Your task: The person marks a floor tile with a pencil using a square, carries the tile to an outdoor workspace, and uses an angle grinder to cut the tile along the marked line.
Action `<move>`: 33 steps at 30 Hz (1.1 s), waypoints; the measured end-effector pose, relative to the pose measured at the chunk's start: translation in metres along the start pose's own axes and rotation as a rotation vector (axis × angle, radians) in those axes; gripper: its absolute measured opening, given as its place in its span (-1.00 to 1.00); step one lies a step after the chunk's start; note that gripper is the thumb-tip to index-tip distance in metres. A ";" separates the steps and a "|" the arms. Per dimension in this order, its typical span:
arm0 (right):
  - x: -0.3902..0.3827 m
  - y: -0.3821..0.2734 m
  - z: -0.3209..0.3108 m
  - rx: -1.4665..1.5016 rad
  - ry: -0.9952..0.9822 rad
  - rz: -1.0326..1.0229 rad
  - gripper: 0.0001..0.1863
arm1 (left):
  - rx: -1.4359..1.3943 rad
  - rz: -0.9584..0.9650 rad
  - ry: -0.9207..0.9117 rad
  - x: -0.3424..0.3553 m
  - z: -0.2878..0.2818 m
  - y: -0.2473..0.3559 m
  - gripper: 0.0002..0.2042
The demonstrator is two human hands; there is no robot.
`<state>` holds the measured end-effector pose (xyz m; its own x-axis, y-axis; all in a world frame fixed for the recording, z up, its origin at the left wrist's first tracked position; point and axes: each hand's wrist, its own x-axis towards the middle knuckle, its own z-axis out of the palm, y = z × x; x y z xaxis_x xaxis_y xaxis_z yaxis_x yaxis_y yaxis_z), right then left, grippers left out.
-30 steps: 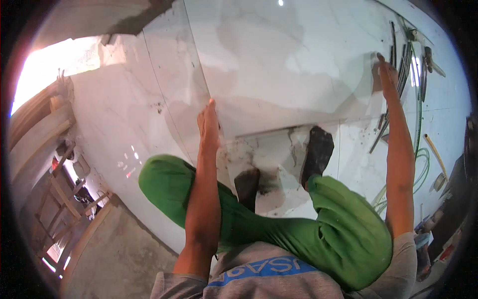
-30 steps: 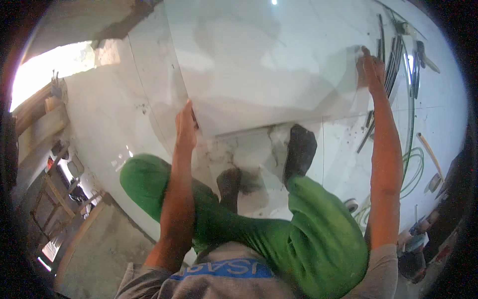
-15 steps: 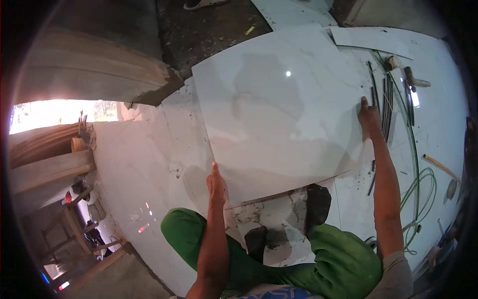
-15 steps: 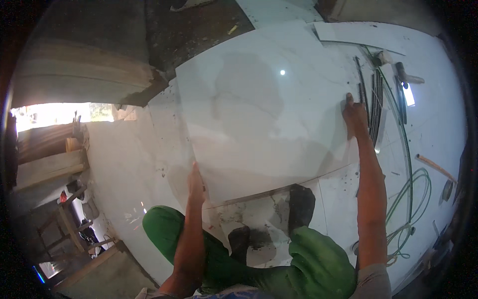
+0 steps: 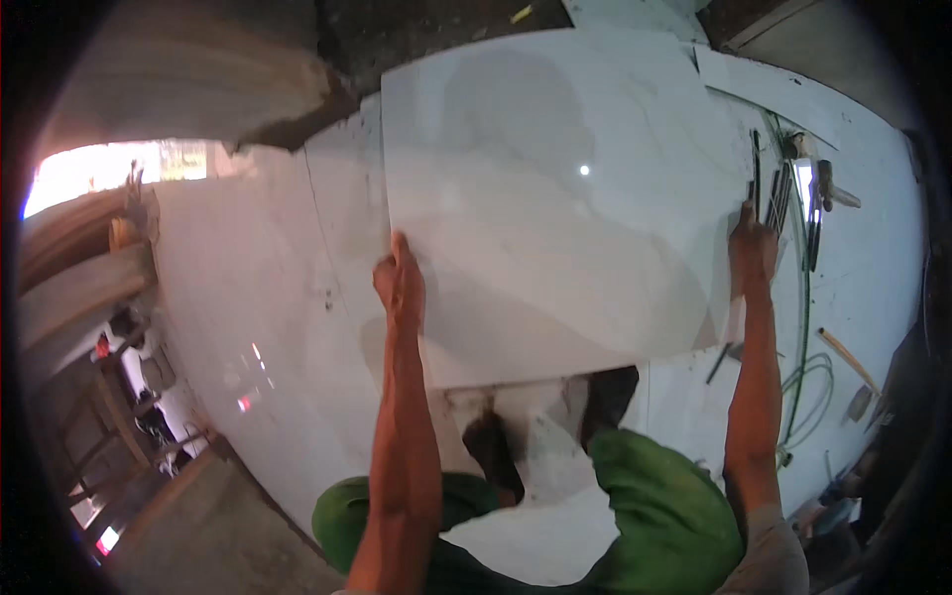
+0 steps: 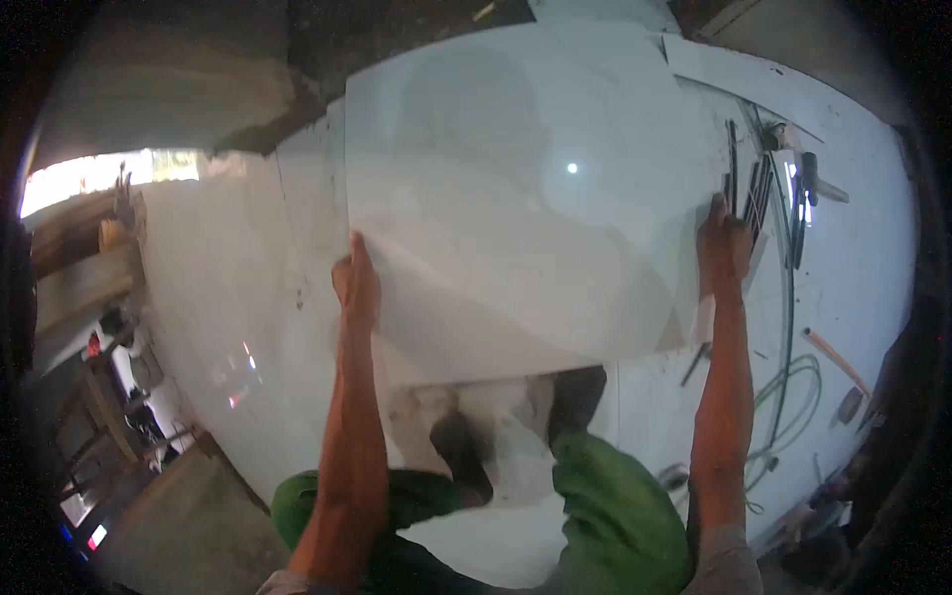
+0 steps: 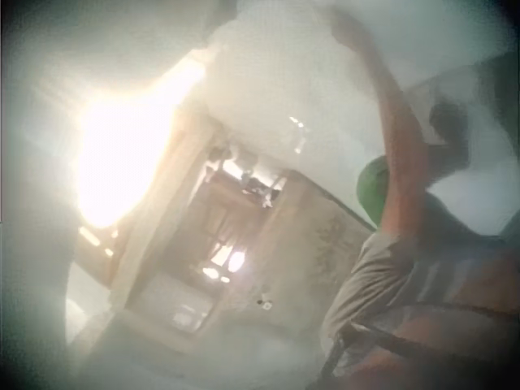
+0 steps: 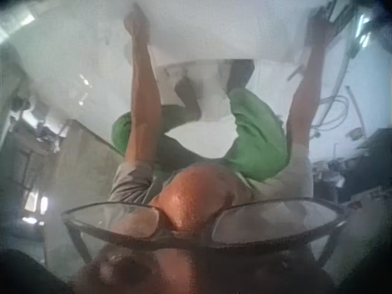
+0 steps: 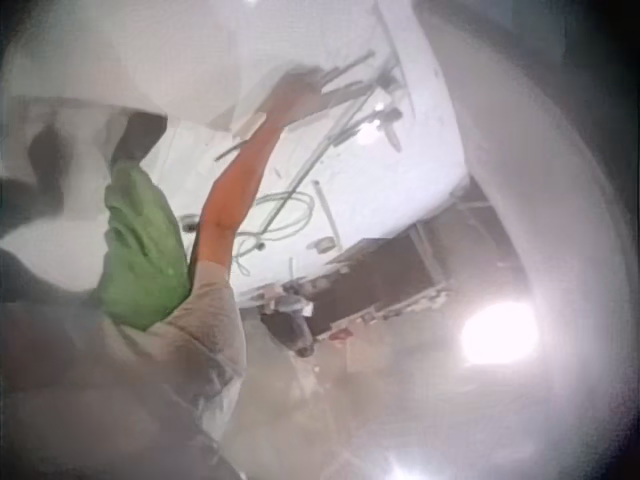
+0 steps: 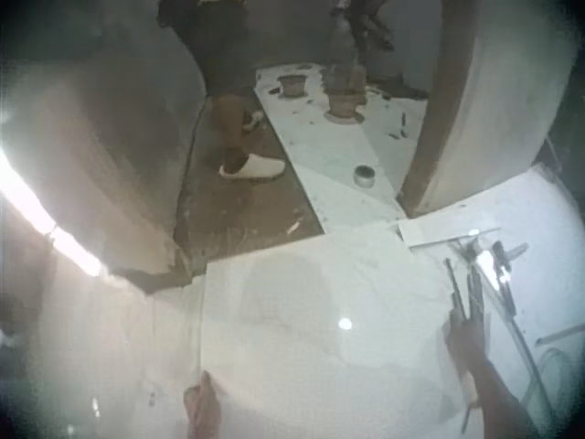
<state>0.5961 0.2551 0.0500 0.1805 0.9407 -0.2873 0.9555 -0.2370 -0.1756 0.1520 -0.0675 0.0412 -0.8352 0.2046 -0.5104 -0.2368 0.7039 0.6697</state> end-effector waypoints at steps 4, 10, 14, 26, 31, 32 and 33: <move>0.002 -0.021 -0.038 -0.133 0.137 -0.049 -0.22 | 0.133 -0.049 -0.046 -0.029 -0.043 0.054 -0.32; -0.085 -0.040 -0.188 -0.264 -0.052 0.031 -0.20 | 0.223 -0.199 -0.096 -0.131 -0.140 0.107 -0.30; -0.161 0.002 -0.309 -0.384 -0.178 0.014 -0.21 | 0.338 -0.306 -0.168 -0.235 -0.221 0.131 -0.27; -0.388 0.008 -0.524 -0.625 -0.579 -0.090 -0.33 | 0.447 -0.753 -0.214 -0.519 -0.508 0.173 -0.26; -0.433 -0.043 -0.563 -0.637 -0.591 -0.112 -0.34 | 0.443 -0.749 -0.260 -0.537 -0.549 0.125 -0.23; -0.439 -0.059 -0.563 -0.642 -0.572 -0.149 -0.34 | 0.404 -0.750 -0.243 -0.538 -0.560 0.114 -0.23; -0.444 -0.076 -0.558 -0.663 -0.600 -0.188 -0.34 | 0.359 -0.783 -0.244 -0.535 -0.571 0.103 -0.23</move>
<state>0.5736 -0.0093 0.7162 0.0338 0.6214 -0.7827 0.9285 0.2702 0.2546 0.2915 -0.4928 0.6909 -0.3613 -0.3139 -0.8780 -0.4909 0.8646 -0.1072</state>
